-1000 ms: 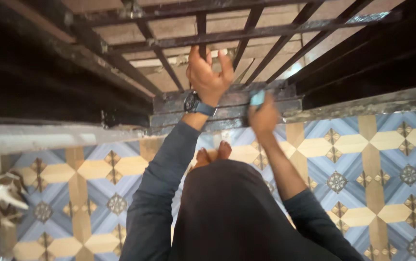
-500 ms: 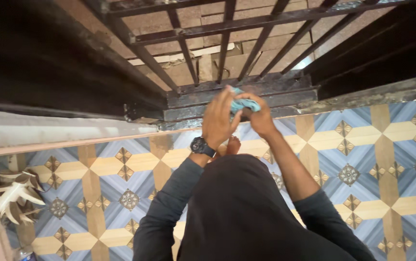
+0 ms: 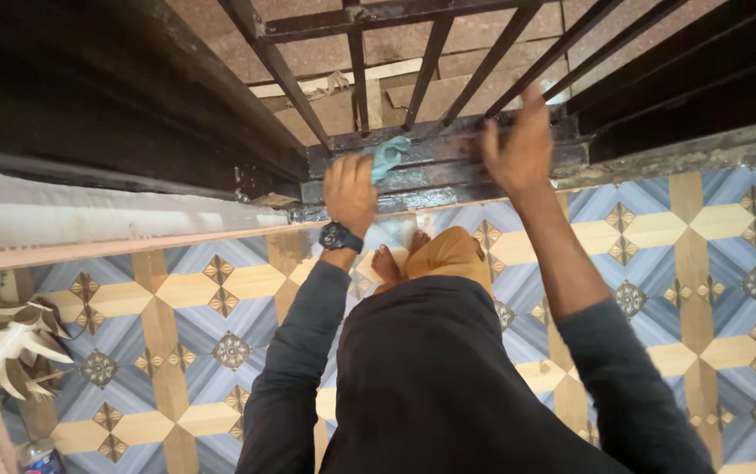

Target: The person wipes down the metal bars and frame of a black security gate using a blue cloth by hand.

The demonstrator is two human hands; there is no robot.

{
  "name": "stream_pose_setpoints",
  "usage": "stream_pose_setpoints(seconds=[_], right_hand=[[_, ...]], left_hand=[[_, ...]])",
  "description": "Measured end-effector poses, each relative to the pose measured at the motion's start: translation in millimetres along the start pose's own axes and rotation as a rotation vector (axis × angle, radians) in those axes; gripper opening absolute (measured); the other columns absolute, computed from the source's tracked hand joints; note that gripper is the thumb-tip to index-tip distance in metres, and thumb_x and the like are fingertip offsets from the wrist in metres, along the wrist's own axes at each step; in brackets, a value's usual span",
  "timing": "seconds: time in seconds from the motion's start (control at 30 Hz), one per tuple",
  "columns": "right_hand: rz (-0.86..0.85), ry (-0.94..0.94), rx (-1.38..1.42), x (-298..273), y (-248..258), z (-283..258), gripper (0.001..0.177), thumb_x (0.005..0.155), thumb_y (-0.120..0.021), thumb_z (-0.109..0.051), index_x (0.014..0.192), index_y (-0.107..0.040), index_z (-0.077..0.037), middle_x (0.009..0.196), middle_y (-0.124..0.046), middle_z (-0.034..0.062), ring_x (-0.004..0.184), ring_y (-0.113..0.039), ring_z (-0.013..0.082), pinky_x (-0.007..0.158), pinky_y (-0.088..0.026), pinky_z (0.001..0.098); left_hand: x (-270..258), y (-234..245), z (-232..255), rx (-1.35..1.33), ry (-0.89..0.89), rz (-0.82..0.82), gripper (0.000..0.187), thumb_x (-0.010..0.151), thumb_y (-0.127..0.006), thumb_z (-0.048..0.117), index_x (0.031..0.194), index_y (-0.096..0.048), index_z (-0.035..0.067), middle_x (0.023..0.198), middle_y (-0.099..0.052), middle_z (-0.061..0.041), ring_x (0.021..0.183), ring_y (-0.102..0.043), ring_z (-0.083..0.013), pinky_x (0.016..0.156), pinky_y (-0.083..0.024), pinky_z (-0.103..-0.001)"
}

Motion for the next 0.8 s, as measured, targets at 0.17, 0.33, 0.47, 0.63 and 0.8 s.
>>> stream_pose_setpoints(seconds=[0.17,0.33,0.47,0.63,0.8], right_hand=[[-0.024,0.017,0.284,22,-23,10,0.063,0.095,-0.076,-0.012,0.137,-0.036,0.012,0.113,-0.065,0.0198,0.1,-0.066,0.0369,0.09,-0.052,0.0417],[0.071,-0.141,0.324,5,-67,36,0.035,0.105,-0.072,-0.011,0.126,-0.049,0.004,0.084,-0.067,0.0091,0.074,-0.07,0.0303,0.072,-0.056,0.0386],[0.181,-0.126,0.224,-1,-76,46,0.032,0.097,-0.074,-0.01,0.117,-0.051,0.002,0.078,-0.065,0.0099,0.065,-0.066,0.0291,0.062,-0.053,0.04],[0.209,-0.06,0.223,-3,-76,43,0.029,0.099,-0.071,-0.009,0.116,-0.05,0.002,0.078,-0.064,0.0085,0.066,-0.067,0.0302,0.062,-0.053,0.042],[0.251,-0.054,0.21,-2,-78,45,0.032,0.095,-0.067,-0.009,0.117,-0.049,0.005,0.074,-0.06,0.009,0.064,-0.064,0.0315,0.061,-0.05,0.0441]], left_hand=[[-1,-11,10,0.138,-0.031,-0.13,0.062,0.084,-0.066,0.017,0.143,-0.054,0.003,0.138,-0.06,-0.019,0.133,-0.051,-0.0391,0.112,-0.039,-0.052],[34,-15,60,0.046,0.005,-0.255,0.066,0.092,-0.067,0.04,0.144,-0.049,0.003,0.134,-0.057,-0.022,0.129,-0.05,-0.0442,0.114,-0.035,-0.058],[51,-35,78,-0.02,-0.022,-0.388,0.057,0.095,-0.064,0.039,0.146,-0.054,0.015,0.13,-0.059,-0.019,0.125,-0.053,-0.0386,0.11,-0.034,-0.062],[33,-30,43,0.059,0.014,-0.216,0.055,0.088,-0.06,0.007,0.143,-0.06,0.014,0.13,-0.062,-0.015,0.126,-0.056,-0.0339,0.116,-0.038,-0.057],[-1,11,0,0.181,0.063,0.013,0.053,0.081,-0.058,0.004,0.133,-0.062,0.004,0.137,-0.061,-0.016,0.135,-0.055,-0.0381,0.117,-0.04,-0.051]])
Point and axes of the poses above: each hand's wrist, its own x-axis towards the middle knuckle, its own y-axis out of the back of the hand, z = x × y, the point moved 8 cm from there along x, towards the middle knuckle
